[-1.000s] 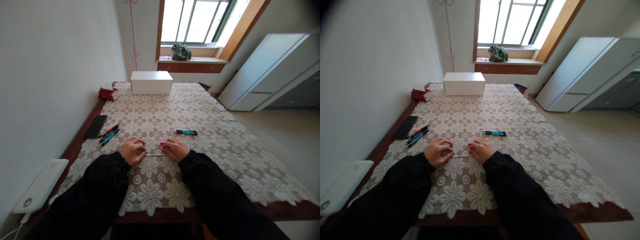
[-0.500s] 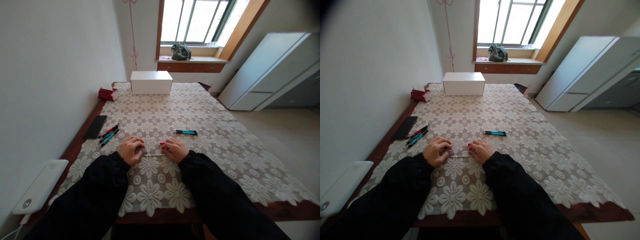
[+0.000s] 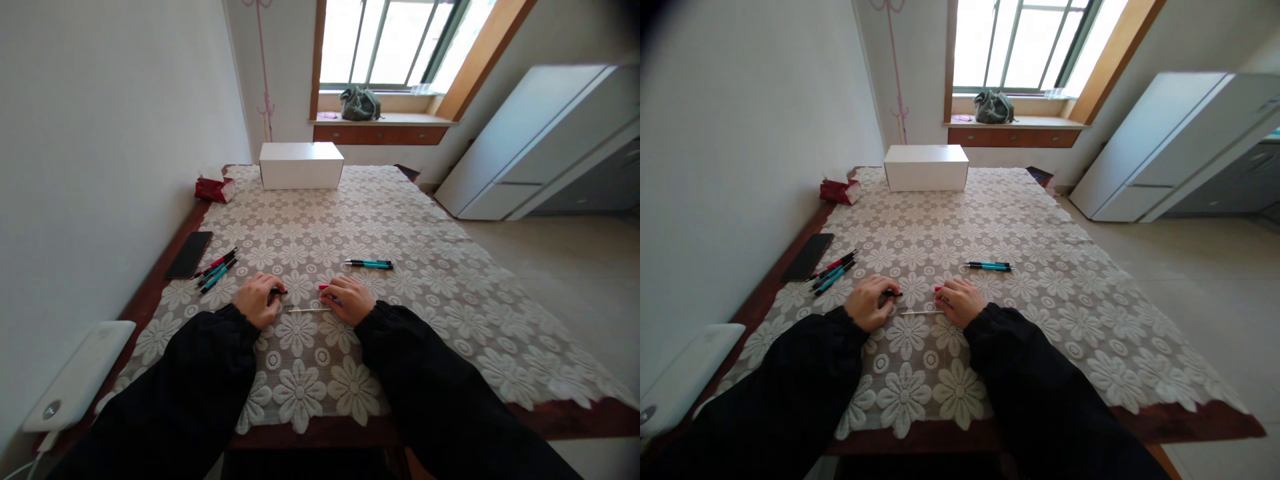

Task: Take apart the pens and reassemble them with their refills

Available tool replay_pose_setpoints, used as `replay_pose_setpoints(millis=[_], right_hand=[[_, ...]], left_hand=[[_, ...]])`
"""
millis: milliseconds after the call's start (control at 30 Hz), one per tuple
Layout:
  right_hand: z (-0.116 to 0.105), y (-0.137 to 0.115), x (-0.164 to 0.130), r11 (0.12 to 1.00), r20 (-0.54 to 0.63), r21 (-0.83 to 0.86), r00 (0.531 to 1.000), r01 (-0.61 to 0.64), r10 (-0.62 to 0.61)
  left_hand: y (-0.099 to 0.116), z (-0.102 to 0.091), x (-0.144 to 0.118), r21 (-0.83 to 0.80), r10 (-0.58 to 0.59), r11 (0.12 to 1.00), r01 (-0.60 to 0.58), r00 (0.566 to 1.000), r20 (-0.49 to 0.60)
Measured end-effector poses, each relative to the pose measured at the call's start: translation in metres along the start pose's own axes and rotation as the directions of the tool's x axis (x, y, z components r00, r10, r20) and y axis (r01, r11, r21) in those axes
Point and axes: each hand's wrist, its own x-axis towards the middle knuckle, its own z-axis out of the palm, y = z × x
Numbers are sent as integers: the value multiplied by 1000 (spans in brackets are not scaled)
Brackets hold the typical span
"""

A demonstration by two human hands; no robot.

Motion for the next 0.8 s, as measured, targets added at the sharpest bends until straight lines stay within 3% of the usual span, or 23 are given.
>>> replay_pose_setpoints(millis=[233, 433, 800], right_hand=[[-10, 6, 1, 996, -138, -35, 987, -87, 81], [-5, 12, 0, 989, -46, -70, 991, -128, 125], [-2, 10, 0, 997, -19, -47, 998, -67, 67]], left_hand=[[-3, 1, 0, -15, 4, 1000, -4, 1000, 7], [-4, 2, 0, -43, 16, 999, -18, 999, -30], [-4, 2, 0, -17, 34, 999, -34, 999, -7]])
